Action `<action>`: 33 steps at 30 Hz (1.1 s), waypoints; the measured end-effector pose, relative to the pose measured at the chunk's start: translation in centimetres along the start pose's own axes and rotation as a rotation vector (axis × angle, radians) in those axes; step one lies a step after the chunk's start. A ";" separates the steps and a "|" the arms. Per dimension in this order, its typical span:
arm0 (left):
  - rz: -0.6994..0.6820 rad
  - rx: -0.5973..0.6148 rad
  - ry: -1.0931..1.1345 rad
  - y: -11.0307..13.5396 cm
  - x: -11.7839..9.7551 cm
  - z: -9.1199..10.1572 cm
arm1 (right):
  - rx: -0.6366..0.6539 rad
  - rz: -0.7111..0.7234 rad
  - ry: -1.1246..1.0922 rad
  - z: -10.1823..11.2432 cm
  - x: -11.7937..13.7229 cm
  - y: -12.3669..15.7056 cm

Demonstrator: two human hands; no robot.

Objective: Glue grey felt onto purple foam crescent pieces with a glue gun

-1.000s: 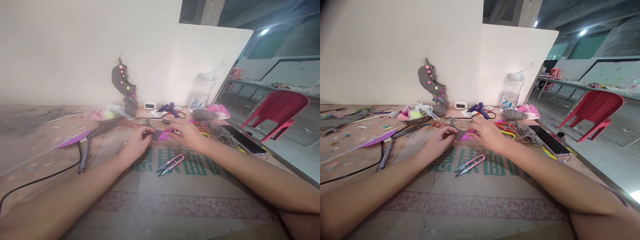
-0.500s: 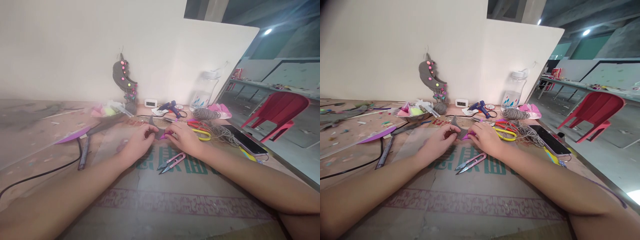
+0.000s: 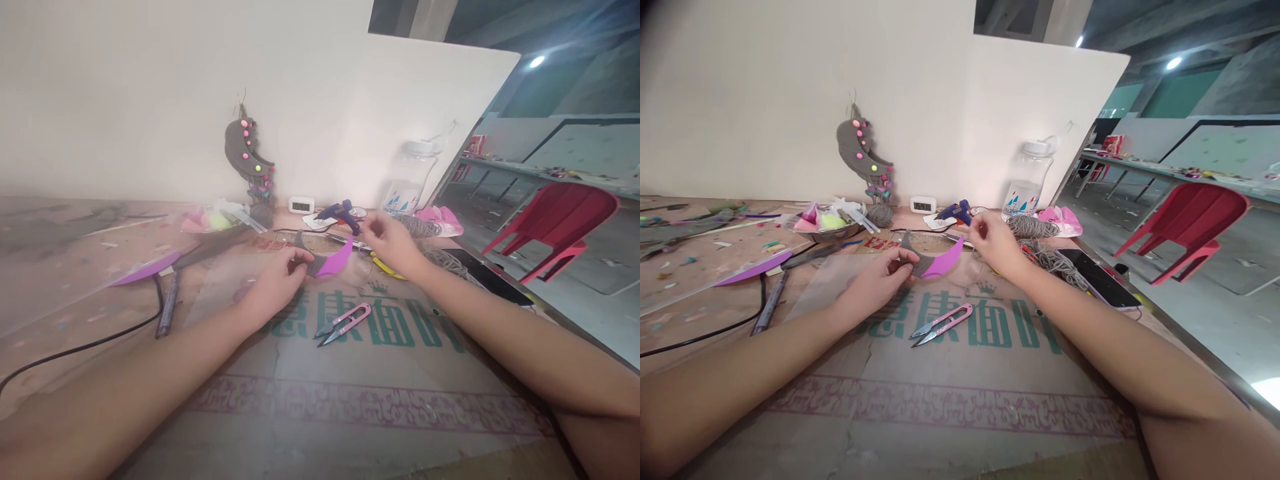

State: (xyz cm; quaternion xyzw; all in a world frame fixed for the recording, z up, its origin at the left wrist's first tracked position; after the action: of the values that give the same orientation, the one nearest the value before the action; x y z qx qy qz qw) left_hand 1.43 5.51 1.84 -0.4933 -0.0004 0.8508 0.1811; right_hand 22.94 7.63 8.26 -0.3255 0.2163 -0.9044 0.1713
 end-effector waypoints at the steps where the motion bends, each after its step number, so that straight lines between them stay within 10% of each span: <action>1: 0.007 0.000 0.011 0.0 0.1 0.0 | -0.041 -0.053 -0.050 0.8 -0.7 -0.4; 7: 0.035 0.010 0.074 -0.1 0.5 0.0 | 0.069 -0.065 -0.443 2.7 0.4 -1.2; 16: 0.016 0.017 0.155 -0.4 0.6 -0.2 | 0.644 0.298 -0.105 0.6 10.8 4.5; 25: -0.006 -0.026 0.099 -0.5 0.6 0.1 | 0.553 0.128 0.274 -1.3 5.0 2.1; 33: -0.022 -0.022 0.157 -0.6 0.1 0.3 | 0.591 0.086 0.175 -5.8 3.6 4.0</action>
State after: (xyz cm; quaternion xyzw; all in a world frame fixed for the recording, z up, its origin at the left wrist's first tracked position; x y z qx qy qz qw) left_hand 1.32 6.13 2.04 -0.5603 -0.0009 0.8075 0.1844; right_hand 17.11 4.26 4.11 -0.1730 -0.0284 -0.9446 0.2776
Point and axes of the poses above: each hand's wrist, its own y-axis away from the middle knuckle, its own z-axis out of the back of the hand, x = y × z, the point moved 7 cm from there along -y, towards the middle knuckle, and after that the axes turned 5 degrees about x, right-handed, at the moved point
